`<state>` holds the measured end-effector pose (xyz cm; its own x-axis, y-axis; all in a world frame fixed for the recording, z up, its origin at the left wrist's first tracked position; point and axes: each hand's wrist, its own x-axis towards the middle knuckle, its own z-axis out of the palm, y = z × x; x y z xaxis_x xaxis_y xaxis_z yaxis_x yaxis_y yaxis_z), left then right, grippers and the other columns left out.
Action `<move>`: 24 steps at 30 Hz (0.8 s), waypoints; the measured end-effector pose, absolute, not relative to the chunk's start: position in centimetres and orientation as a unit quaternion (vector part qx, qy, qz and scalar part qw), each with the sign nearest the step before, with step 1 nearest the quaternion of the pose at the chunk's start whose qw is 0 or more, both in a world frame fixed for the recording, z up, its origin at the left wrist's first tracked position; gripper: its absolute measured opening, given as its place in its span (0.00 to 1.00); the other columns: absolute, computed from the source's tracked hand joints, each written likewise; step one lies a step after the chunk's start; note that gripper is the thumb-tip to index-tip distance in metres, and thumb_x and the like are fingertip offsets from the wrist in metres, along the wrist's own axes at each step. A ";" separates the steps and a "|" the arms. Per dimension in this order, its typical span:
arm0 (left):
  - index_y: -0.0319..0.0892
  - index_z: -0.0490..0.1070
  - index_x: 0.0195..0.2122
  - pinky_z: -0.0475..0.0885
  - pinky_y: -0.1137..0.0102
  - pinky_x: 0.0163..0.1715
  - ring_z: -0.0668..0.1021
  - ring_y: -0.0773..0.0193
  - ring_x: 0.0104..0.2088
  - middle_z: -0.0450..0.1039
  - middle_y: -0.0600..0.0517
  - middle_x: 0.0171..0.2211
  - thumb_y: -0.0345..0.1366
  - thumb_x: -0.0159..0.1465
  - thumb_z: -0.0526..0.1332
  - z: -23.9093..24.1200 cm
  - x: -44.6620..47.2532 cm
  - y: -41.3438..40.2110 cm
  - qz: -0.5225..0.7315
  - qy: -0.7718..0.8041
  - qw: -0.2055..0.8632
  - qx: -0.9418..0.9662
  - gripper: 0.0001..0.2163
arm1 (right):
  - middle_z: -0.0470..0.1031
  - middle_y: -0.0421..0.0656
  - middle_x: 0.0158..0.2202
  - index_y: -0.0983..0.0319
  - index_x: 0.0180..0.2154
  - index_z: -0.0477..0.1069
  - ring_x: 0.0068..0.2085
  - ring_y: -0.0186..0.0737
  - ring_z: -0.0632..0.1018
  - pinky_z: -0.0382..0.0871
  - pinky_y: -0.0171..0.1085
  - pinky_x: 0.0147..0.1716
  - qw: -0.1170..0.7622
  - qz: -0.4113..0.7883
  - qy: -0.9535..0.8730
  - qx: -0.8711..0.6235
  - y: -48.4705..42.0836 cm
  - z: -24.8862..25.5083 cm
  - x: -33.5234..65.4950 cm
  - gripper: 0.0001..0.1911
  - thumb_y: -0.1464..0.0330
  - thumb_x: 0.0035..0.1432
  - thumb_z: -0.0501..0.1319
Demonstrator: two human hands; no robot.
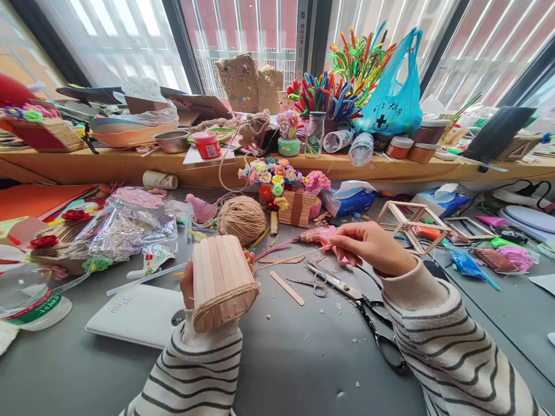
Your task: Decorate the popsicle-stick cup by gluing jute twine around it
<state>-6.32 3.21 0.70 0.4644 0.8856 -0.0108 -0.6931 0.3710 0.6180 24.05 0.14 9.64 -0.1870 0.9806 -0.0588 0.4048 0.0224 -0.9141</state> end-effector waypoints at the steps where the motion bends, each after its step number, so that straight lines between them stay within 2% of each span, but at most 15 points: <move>1: 0.39 0.71 0.50 0.76 0.56 0.43 0.80 0.45 0.44 0.79 0.39 0.42 0.55 0.51 0.62 0.5 -6.9 3.6 0.472 0.171 0.816 0.286 0.30 | 0.69 0.37 0.17 0.64 0.28 0.73 0.17 0.28 0.66 0.57 0.30 0.15 0.333 0.436 -0.629 -0.551 0.2 9.6 24.0 0.23 0.49 0.51 0.61; 4: 0.40 0.71 0.50 0.74 0.53 0.46 0.79 0.44 0.46 0.79 0.39 0.43 0.56 0.51 0.61 0.2 -7.9 4.3 0.457 0.178 0.822 0.290 0.31 | 0.67 0.37 0.16 0.63 0.27 0.71 0.17 0.29 0.66 0.57 0.30 0.15 0.341 0.431 -0.617 -0.564 0.5 9.3 23.9 0.24 0.47 0.49 0.62; 8: 0.40 0.72 0.49 0.75 0.54 0.45 0.80 0.46 0.44 0.79 0.38 0.43 0.55 0.51 0.61 0.5 -7.9 4.3 0.445 0.174 0.828 0.292 0.29 | 0.67 0.37 0.16 0.61 0.24 0.67 0.17 0.29 0.65 0.56 0.31 0.15 0.346 0.416 -0.617 -0.571 0.6 9.1 23.8 0.26 0.44 0.49 0.60; 12: 0.40 0.72 0.49 0.74 0.54 0.46 0.80 0.47 0.43 0.79 0.38 0.42 0.55 0.51 0.61 0.8 -7.6 4.1 0.445 0.169 0.835 0.275 0.29 | 0.63 0.36 0.17 0.61 0.22 0.65 0.17 0.28 0.62 0.54 0.32 0.16 0.356 0.394 -0.626 -0.570 0.6 9.0 23.6 0.28 0.41 0.49 0.57; 17: 0.40 0.69 0.51 0.74 0.53 0.46 0.79 0.44 0.46 0.79 0.39 0.42 0.54 0.48 0.62 0.3 -7.6 4.1 0.477 0.187 0.817 0.265 0.32 | 0.60 0.36 0.16 0.61 0.19 0.66 0.17 0.28 0.59 0.50 0.33 0.16 0.372 0.377 -0.629 -0.570 0.8 8.9 23.4 0.31 0.40 0.48 0.55; 24: 0.42 0.74 0.45 0.77 0.54 0.42 0.80 0.45 0.42 0.80 0.41 0.40 0.54 0.47 0.64 0.3 -7.4 4.0 0.480 0.199 0.813 0.263 0.28 | 0.56 0.36 0.12 0.60 0.13 0.59 0.18 0.28 0.57 0.49 0.34 0.18 0.457 0.377 -0.589 -0.549 1.0 8.0 22.5 0.33 0.38 0.46 0.56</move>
